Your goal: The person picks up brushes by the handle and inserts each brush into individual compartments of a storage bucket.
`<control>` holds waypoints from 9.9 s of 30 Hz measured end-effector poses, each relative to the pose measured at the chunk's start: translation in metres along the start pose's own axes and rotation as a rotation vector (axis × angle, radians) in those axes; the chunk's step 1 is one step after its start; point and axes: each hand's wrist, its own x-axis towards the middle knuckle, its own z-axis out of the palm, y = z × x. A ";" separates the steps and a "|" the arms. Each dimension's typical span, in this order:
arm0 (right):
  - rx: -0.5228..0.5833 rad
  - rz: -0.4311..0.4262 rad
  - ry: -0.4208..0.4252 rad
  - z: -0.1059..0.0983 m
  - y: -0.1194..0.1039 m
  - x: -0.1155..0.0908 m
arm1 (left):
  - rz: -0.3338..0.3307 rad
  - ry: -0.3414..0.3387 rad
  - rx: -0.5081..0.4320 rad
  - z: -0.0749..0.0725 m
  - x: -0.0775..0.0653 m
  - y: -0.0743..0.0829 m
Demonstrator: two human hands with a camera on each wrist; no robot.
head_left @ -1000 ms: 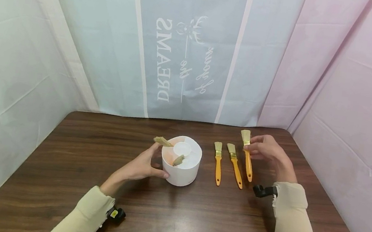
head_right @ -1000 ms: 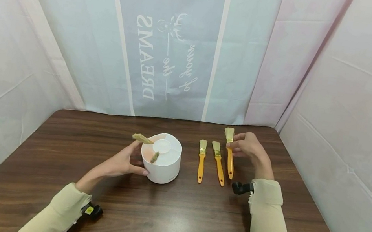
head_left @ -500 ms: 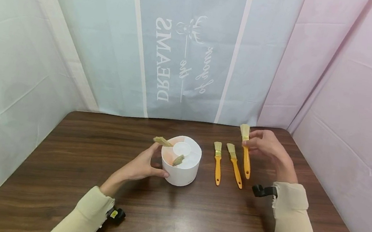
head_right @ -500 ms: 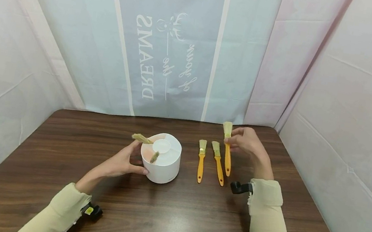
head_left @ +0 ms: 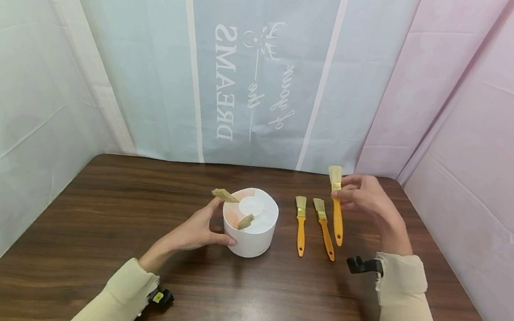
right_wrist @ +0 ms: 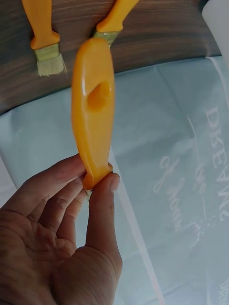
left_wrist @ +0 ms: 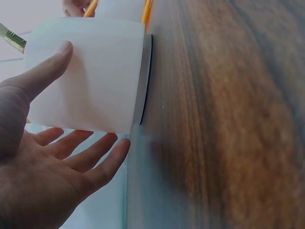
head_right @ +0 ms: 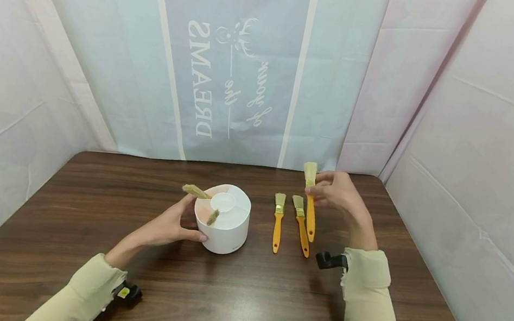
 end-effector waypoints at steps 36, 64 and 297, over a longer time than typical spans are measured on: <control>0.045 -0.128 -0.010 0.017 -0.034 -0.017 | -0.008 0.005 -0.039 0.005 0.000 0.002; 0.108 -0.159 0.011 0.027 -0.044 -0.020 | -0.013 0.001 -0.066 0.005 0.003 0.002; 0.297 -0.576 0.231 0.094 -0.066 -0.024 | -0.036 0.005 -0.042 0.006 0.001 0.001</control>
